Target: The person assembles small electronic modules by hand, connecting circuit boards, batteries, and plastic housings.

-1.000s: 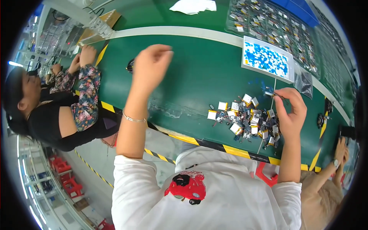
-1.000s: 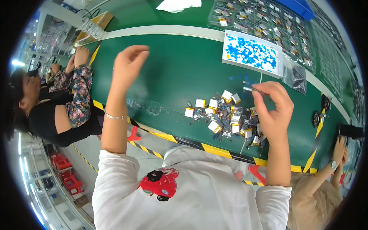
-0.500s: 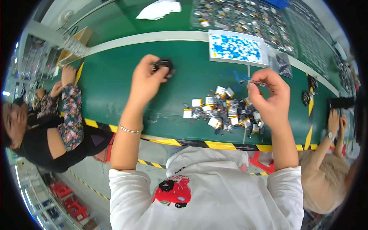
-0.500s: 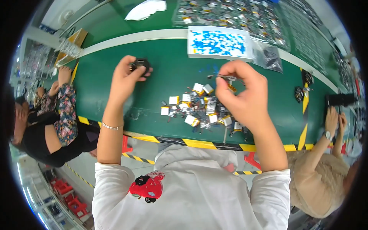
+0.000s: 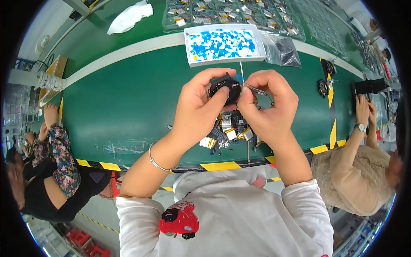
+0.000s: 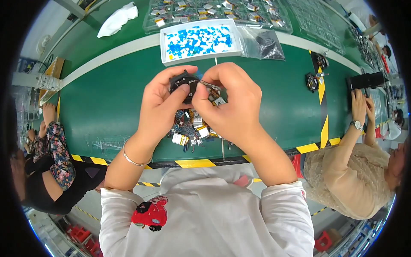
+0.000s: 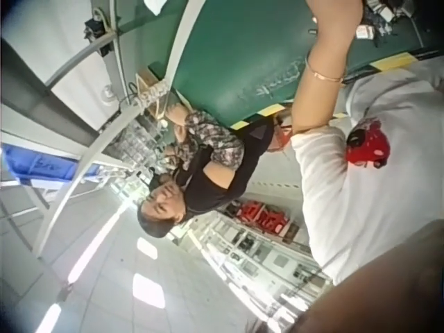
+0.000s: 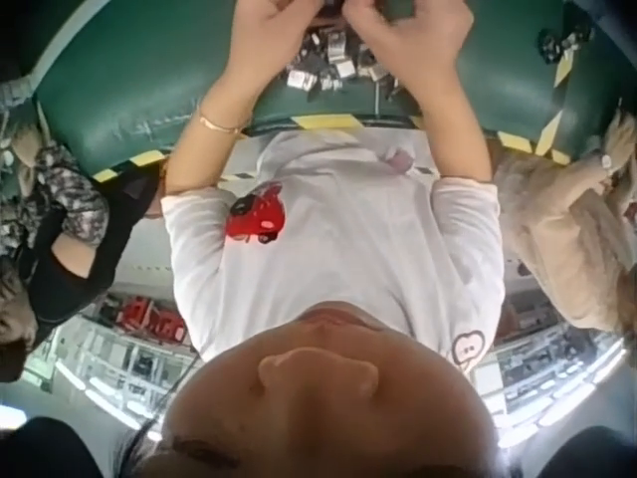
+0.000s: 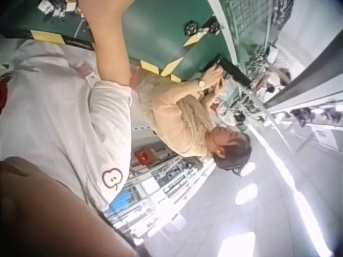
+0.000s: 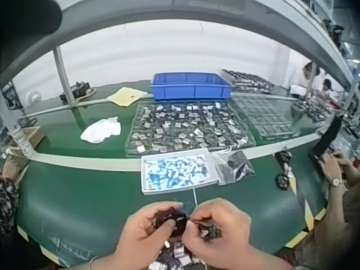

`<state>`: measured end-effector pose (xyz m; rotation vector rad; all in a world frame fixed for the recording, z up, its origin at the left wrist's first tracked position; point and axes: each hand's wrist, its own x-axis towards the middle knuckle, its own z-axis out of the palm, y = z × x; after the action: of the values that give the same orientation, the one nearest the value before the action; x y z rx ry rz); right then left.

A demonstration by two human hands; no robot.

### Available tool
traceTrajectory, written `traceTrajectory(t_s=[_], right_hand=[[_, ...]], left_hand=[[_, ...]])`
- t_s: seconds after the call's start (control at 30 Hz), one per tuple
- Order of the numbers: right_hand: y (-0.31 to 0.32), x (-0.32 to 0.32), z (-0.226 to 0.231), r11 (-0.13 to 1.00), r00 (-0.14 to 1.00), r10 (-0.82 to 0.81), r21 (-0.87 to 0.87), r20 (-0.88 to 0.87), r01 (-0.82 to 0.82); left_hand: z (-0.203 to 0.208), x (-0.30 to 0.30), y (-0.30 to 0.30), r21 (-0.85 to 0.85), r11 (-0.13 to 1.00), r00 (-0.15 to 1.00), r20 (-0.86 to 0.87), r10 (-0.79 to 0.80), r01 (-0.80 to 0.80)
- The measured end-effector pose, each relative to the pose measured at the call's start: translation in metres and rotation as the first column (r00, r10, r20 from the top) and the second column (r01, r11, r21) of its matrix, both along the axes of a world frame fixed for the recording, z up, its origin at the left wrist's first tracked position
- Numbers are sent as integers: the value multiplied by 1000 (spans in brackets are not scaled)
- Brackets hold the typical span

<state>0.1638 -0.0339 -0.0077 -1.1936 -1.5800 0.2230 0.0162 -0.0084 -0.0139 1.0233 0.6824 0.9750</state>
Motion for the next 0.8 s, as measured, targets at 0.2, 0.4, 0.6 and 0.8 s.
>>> traceTrajectory(t_s=[0.2, 0.4, 0.6, 0.8], right_hand=[[0, -2, -6, 1000, 994, 5, 25, 112, -8], [0, -4, -5, 997, 993, 7, 80, 122, -17], [-1, -5, -3, 997, 994, 27, 75, 110, -35], [-2, -6, -3, 995, 994, 62, 67, 91, -68]], left_hand=[[-3, 2, -3, 72, 997, 1000, -15, 21, -20], [-8, 1, -4, 231, 971, 997, -44, 67, -55], [-5, -2, -5, 248, 968, 995, -77, 63, -42], [-3, -3, -5, 148, 988, 999, -7, 47, -45]])
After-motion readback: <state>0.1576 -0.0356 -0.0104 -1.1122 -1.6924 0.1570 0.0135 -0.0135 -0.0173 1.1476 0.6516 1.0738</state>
